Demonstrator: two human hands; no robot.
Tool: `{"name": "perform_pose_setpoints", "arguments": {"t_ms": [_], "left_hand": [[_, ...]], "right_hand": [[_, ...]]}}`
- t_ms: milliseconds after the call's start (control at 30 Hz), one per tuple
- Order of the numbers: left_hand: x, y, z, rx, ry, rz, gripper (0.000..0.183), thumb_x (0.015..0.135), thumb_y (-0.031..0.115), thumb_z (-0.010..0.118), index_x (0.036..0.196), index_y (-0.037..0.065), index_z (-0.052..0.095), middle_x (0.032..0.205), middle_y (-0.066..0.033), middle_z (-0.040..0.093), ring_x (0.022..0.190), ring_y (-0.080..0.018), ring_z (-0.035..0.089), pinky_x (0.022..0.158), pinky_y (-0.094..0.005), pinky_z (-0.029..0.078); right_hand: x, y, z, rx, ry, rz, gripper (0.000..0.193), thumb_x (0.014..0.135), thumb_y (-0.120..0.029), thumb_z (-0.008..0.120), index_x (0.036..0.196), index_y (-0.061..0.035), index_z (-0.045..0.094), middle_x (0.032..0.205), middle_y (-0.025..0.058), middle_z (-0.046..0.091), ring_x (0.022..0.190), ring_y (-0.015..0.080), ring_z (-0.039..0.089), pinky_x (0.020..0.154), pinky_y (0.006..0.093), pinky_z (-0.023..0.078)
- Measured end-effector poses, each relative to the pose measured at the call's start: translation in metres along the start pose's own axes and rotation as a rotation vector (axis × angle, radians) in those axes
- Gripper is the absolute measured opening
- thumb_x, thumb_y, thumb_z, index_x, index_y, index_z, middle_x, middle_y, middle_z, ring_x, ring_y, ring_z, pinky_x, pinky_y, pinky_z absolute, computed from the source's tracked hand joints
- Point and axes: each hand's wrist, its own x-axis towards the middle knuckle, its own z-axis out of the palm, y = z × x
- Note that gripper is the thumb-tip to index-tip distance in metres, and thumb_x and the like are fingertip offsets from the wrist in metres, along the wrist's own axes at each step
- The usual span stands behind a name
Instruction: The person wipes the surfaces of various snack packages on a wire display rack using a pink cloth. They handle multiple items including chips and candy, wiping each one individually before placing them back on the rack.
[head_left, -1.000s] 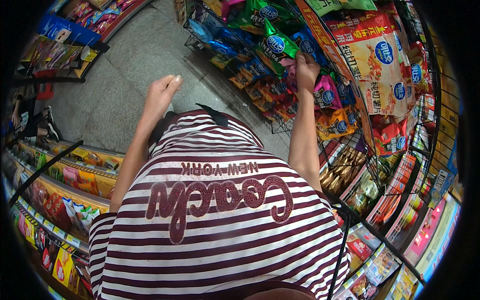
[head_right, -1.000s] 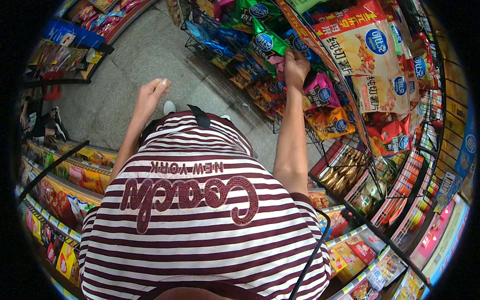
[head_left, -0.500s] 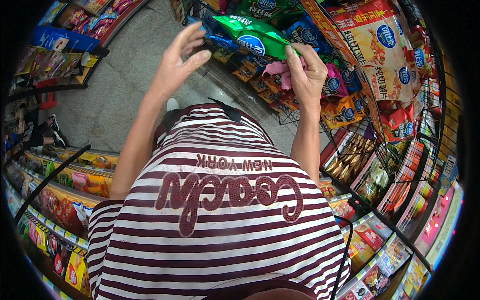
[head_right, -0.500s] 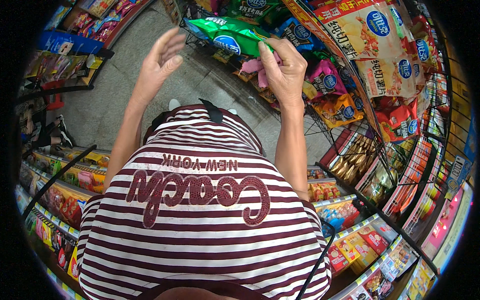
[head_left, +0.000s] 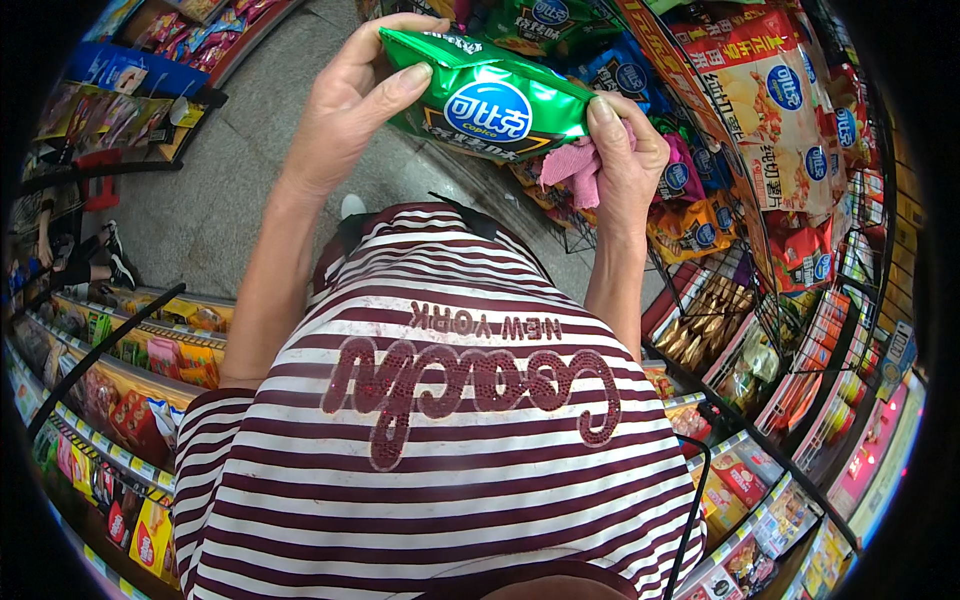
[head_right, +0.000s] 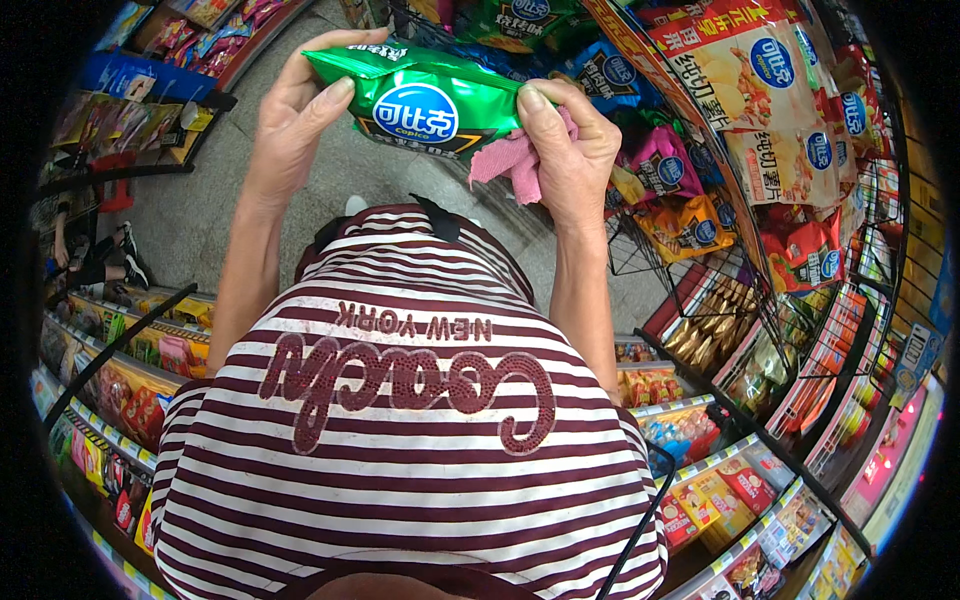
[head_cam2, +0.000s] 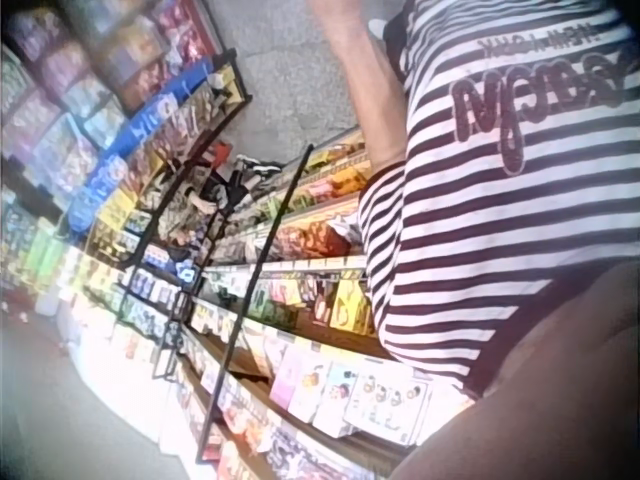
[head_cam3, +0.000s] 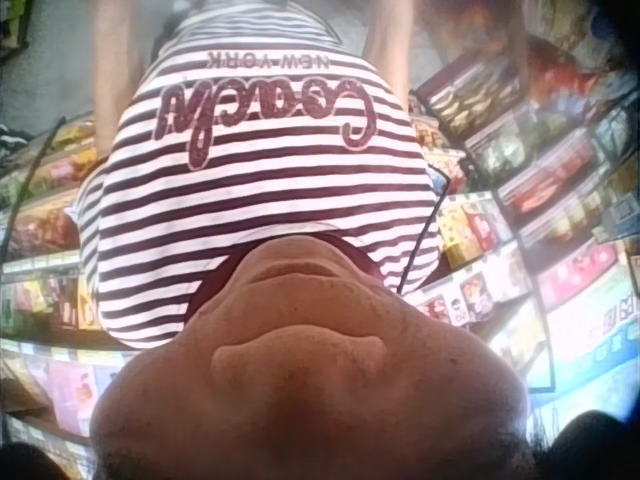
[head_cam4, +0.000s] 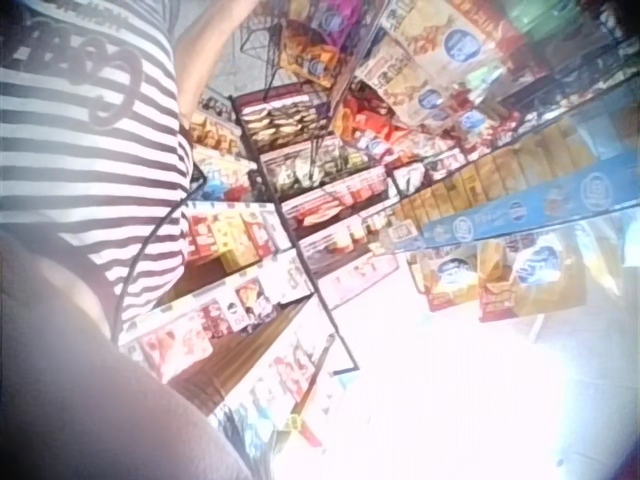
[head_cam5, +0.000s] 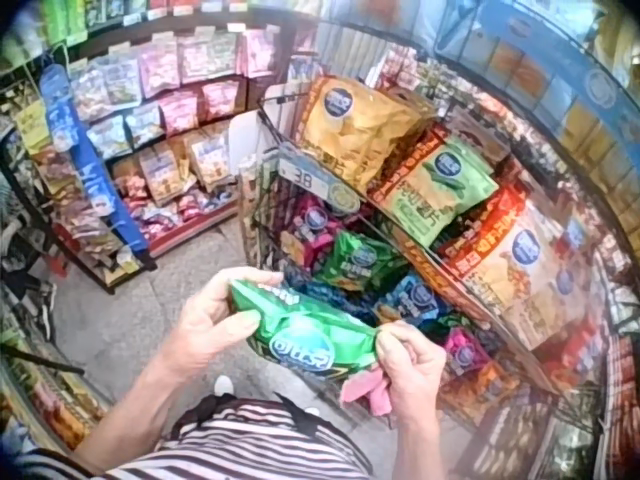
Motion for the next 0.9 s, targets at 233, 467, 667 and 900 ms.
{"name": "perform_pose_setpoints", "arguments": {"t_ms": [233, 467, 667, 900], "left_hand": [[0.002, -0.010, -0.009, -0.061, 0.109, -0.038, 0.028, 0.103, 0.016, 0.052, 0.122, -0.003, 0.063, 0.121, -0.0141, 0.068, 0.111, -0.0178, 0.063, 0.102, -0.0331, 0.046], [0.019, 0.001, -0.035, -0.241, 0.216, 0.049, 0.029, 0.104, 0.020, 0.053, 0.106, -0.004, 0.068, 0.104, -0.0134, 0.072, 0.091, -0.0152, 0.068, 0.086, -0.0281, 0.054], [0.033, -0.002, -0.098, -0.735, -0.007, 0.122, 0.029, 0.105, 0.025, 0.045, 0.106, 0.002, 0.062, 0.103, -0.0140, 0.066, 0.099, -0.0275, 0.063, 0.101, -0.0455, 0.050], [0.042, -0.011, -0.135, -1.253, -0.130, 0.201, 0.020, 0.102, 0.025, 0.052, 0.101, 0.006, 0.061, 0.098, -0.0035, 0.061, 0.099, -0.0210, 0.059, 0.103, -0.0430, 0.045]], "right_hand": [[0.000, 0.000, 0.012, 0.038, -0.017, 0.101, 0.015, 0.093, -0.010, 0.070, 0.101, 0.0030, 0.072, 0.083, 0.0014, 0.066, 0.071, 0.0055, 0.058, 0.063, 0.0196, 0.046], [-0.003, -0.001, 0.034, 0.097, -0.127, 0.145, 0.037, 0.095, -0.030, 0.071, 0.111, 0.0037, 0.068, 0.085, 0.0058, 0.069, 0.073, 0.0107, 0.065, 0.066, 0.0233, 0.053], [0.008, -0.003, 0.035, 0.165, -0.093, 0.128, 0.047, 0.098, -0.041, 0.064, 0.111, 0.0040, 0.068, 0.086, 0.0093, 0.069, 0.075, 0.0136, 0.066, 0.069, 0.0245, 0.053], [0.012, 0.000, 0.077, 0.131, -0.052, 0.147, 0.032, 0.101, -0.027, 0.061, 0.111, 0.0027, 0.069, 0.092, 0.0084, 0.070, 0.082, 0.0120, 0.064, 0.075, 0.0247, 0.052]]}}
